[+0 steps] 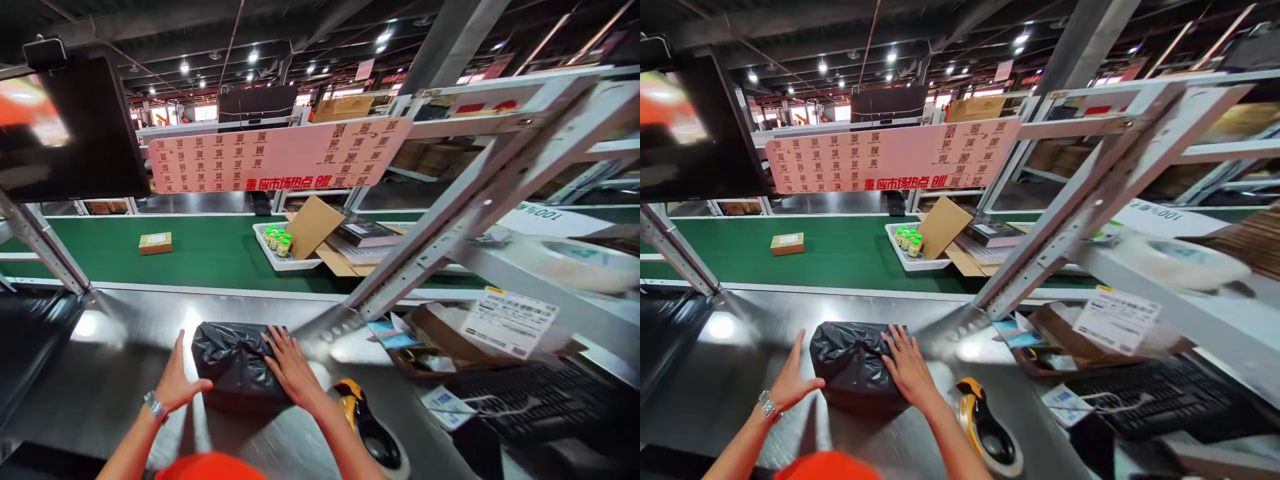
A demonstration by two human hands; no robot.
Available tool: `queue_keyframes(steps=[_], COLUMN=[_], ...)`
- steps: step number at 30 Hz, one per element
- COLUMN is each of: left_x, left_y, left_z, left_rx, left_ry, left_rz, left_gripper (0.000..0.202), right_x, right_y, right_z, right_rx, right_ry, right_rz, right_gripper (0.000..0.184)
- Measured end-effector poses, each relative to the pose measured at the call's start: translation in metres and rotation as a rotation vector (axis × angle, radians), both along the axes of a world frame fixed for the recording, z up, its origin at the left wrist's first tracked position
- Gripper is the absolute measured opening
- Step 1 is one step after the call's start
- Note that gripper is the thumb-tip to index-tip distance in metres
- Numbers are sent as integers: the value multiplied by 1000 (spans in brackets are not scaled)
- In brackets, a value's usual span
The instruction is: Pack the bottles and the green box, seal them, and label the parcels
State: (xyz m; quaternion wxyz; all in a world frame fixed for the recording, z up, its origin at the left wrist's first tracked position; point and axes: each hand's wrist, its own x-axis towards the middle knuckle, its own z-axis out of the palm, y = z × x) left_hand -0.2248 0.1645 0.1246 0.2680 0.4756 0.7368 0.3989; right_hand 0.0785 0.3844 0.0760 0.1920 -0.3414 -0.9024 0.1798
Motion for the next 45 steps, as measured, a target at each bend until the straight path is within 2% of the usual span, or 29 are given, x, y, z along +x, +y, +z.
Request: queue_keyframes(steps=[2,4,6,9,12,14,17,19,24,26,29,32,35,37,38,40,41,43,45], left_x=[11,25,34,27,10,4,4,6,8,10,14,20,23,23,21,18,16,14,18], left_y=[5,21,42,67,81,87,94,97,97,96,97,99,90,74,64,41,30,14,6], left_z=[-19,-29,-32,-31,-25,-19,-10,-8,-18,-24,-32,-37,-36,-34,-33,-33,-35,-39,-43], left_rx=[-70,-18,65,105,124,129,88,58,81,94,107,156,298,373,381,339,305,258,233], left_ry=[-62,-72,-41,53,187,287,410,458,500,531,601,642,654,653,653,652,649,647,683], left_rz=[-22,-36,-35,-86,-250,-385,-564,-621,-587,-557,-508,-446,-387,-339,-296,-181,-125,-77,-110], left_gripper=[150,138,121,104,96,94,93,88,79,80,80,79,88,98,101,102,101,97,91], right_x=[-1,1,4,9,6,1,-5,-5,-2,-9,-27,-40,-29,-8,7,41,58,92,118], right_y=[-3,-9,-18,-42,-73,-89,-96,-93,-86,-88,-93,-93,-87,-80,-77,-69,-66,-63,-66], right_z=[7,13,16,9,-2,-3,11,27,59,65,69,71,64,50,39,11,-5,-38,-67], right_rx=[-11,-34,-70,-103,-55,-2,21,-9,-90,-124,-176,-223,-305,-299,-267,-176,-142,-136,-206], right_ry=[-4,4,26,42,3,-30,-68,-89,-106,-123,-178,-153,59,322,451,612,617,482,204], right_rz=[-6,-9,-23,-88,-175,-207,-157,-77,103,138,204,255,332,217,75,-318,-514,-829,-988], right_gripper=[58,58,58,58,60,61,66,68,58,64,88,101,99,84,76,67,66,70,79])
